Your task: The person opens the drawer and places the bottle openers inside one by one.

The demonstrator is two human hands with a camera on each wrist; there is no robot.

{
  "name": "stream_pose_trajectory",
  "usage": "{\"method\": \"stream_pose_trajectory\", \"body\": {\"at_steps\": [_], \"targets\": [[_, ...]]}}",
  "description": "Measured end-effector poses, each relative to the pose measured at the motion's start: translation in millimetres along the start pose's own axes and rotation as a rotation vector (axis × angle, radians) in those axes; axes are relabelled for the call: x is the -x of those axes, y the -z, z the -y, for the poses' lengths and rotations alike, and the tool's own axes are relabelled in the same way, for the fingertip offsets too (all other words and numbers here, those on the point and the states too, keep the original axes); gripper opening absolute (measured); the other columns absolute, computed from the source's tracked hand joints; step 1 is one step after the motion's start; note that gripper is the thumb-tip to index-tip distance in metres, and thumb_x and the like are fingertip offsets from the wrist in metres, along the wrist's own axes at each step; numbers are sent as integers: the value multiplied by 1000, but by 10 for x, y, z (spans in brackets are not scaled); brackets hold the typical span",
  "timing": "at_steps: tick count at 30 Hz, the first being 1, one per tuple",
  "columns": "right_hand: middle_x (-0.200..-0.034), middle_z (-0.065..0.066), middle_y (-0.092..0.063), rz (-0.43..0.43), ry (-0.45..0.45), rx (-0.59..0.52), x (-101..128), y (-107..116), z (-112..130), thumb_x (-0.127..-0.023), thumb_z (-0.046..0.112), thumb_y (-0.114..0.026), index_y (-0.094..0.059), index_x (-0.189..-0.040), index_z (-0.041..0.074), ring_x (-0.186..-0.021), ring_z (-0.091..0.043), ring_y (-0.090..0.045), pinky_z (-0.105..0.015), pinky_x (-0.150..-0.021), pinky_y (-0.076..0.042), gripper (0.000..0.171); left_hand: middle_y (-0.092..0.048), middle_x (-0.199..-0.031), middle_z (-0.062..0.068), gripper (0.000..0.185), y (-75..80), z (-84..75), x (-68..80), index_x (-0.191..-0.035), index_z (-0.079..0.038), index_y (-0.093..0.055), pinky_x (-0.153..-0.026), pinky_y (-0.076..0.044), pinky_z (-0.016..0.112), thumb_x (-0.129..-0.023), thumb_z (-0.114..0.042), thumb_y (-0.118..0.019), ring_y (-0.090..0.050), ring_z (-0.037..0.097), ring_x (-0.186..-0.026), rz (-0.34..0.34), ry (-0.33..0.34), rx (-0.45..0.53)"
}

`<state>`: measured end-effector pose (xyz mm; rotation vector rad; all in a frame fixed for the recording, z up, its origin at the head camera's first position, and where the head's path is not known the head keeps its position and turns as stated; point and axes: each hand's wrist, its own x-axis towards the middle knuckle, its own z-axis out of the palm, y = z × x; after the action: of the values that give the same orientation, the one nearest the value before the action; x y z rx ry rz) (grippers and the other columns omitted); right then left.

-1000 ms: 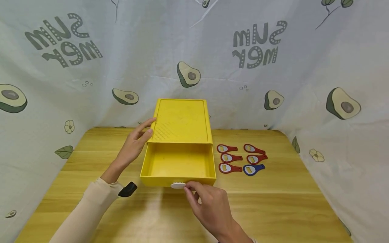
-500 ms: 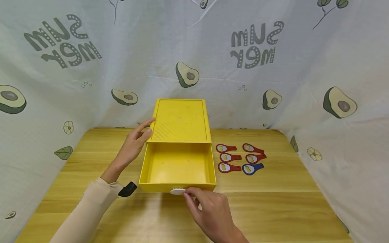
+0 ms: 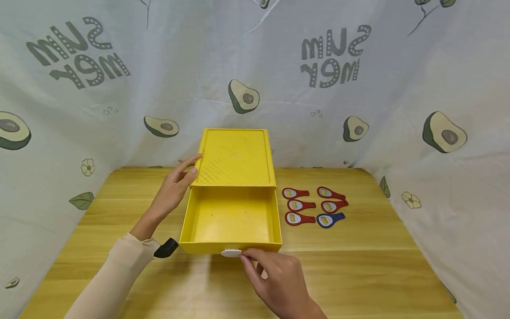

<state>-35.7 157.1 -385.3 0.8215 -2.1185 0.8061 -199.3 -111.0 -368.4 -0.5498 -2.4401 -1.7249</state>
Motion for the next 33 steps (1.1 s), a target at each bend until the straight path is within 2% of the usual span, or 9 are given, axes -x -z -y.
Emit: {"method": "stream_pose_trajectory", "body": {"at_steps": [3,9,14,21,23,26,30,33], "targets": [[-70,9,-69,-32,25,-3,-7,78,-24,-100,34,-60,-73,-88,15,-54,5,-54,-8,-52,-40,26,-47,-149,5,45,-5,8,5,-150,-33,-46,-89,-50,46,-105,-38,-49,-59,30,-121,0,-1,2],[-66,4,-66,-116,70,-56,-55,262,-62,-98,30,-64,-73,-82,9,-54,1,-51,-6,-51,-31,28,-47,-149,5,45,-8,13,8,-150,-33,-46,-88,-50,47,-105,-39,-48,-59,30,-121,1,3,8],[-62,4,-63,-139,104,-83,-106,368,-87,-98,27,-64,-71,-77,6,-53,-1,-50,-4,-53,-32,31,-47,-148,6,45,8,13,6,-150,-34,-46,-89,-50,50,-105,-39,-48,-59,31,-120,-5,5,4],[-61,1,-64,-166,131,-85,-145,523,-292,-97,26,-65,-71,-73,4,-53,-4,-53,-12,-48,-34,33,-46,-148,5,45,16,12,4,-150,-34,-46,-90,-49,55,-105,-38,-49,-57,31,-121,1,12,38],[-63,0,-65,-141,118,-71,-120,562,-407,-97,29,-65,-72,-74,4,-54,-4,-55,-13,-48,-34,34,-46,-148,5,45,7,15,-2,-150,-33,-46,-90,-49,54,-105,-38,-49,-57,31,-120,1,12,43],[-67,2,-68,-56,80,-16,-67,614,-615,-98,36,-62,-75,-82,9,-57,-2,-56,-13,-49,-37,34,-46,-148,5,45,-6,4,-12,-150,-33,-46,-91,-49,54,-105,-38,-49,-56,31,-120,1,7,49],[-75,6,-71,96,31,35,-3,652,-868,-99,44,-59,-75,-93,15,-62,2,-57,-13,-52,-41,33,-46,-148,5,45,-5,-15,-2,-150,-34,-46,-90,-49,53,-105,-38,-49,-57,31,-120,4,9,44],[-80,8,-72,205,32,45,5,656,-1028,-96,39,-67,-75,-98,17,-64,2,-58,-13,-54,-42,24,-47,-149,4,45,7,-24,12,-150,-35,-45,-89,-50,52,-105,-38,-49,-57,31,-121,4,9,30]]}}
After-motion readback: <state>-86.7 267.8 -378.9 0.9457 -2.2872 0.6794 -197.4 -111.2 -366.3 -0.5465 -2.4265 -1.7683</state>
